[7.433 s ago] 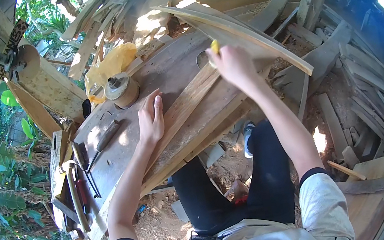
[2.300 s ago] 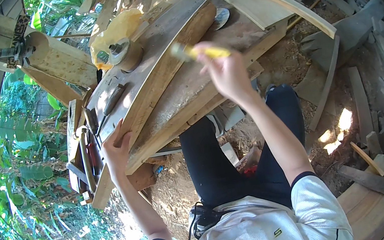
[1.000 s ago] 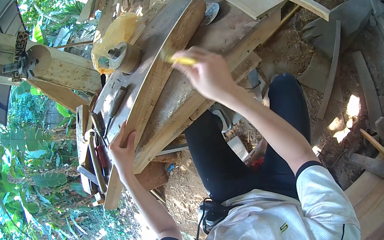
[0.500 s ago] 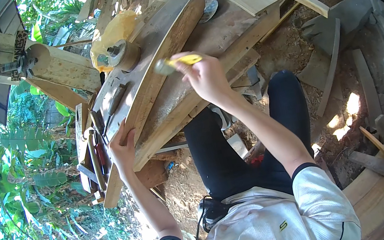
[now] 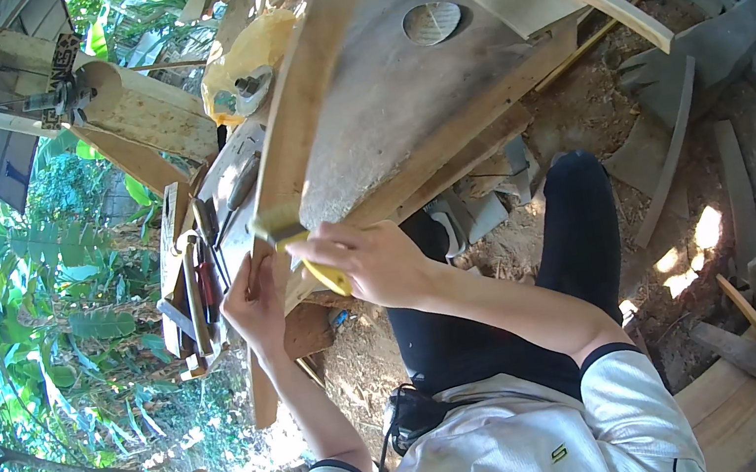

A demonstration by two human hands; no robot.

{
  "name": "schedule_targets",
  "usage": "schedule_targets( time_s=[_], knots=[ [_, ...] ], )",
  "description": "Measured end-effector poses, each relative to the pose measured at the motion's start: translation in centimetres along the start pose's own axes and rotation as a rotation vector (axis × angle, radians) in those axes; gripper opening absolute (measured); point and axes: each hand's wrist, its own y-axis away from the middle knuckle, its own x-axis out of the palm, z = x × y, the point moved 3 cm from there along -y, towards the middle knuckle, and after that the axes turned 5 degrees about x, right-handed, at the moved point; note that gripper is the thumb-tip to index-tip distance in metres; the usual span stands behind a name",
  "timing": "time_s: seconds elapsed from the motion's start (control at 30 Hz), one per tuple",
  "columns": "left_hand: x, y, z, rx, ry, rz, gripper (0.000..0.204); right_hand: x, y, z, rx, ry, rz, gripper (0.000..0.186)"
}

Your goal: The person cleans a wooden plank with a brush and then smooths it by hand. They then use a hammer to drive a nail into the plank.

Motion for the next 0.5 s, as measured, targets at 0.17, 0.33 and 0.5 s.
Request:
schedule_targets(
  time_s=[0.17, 0.33, 0.5],
  knots=[
    [-0.9, 2.1, -3.0, -0.226, 0.249, -0.268, 0.027, -0.2, 0.6, 3.4, -0.116, 0.008, 0.140, 0.048],
    [-3.0, 1.3, -5.0, -0.203, 0.318, -0.578, 0.027, 1.3, 4.5, 6.0, -0.261, 0.019, 0.414, 0.047],
    [-5.7, 1.3, -5.3, -0.083, 0.384, -0.749, 0.034, 3.6, 7.5, 4.9, -0.375, 0.102, 0.783, 0.049]
  ],
)
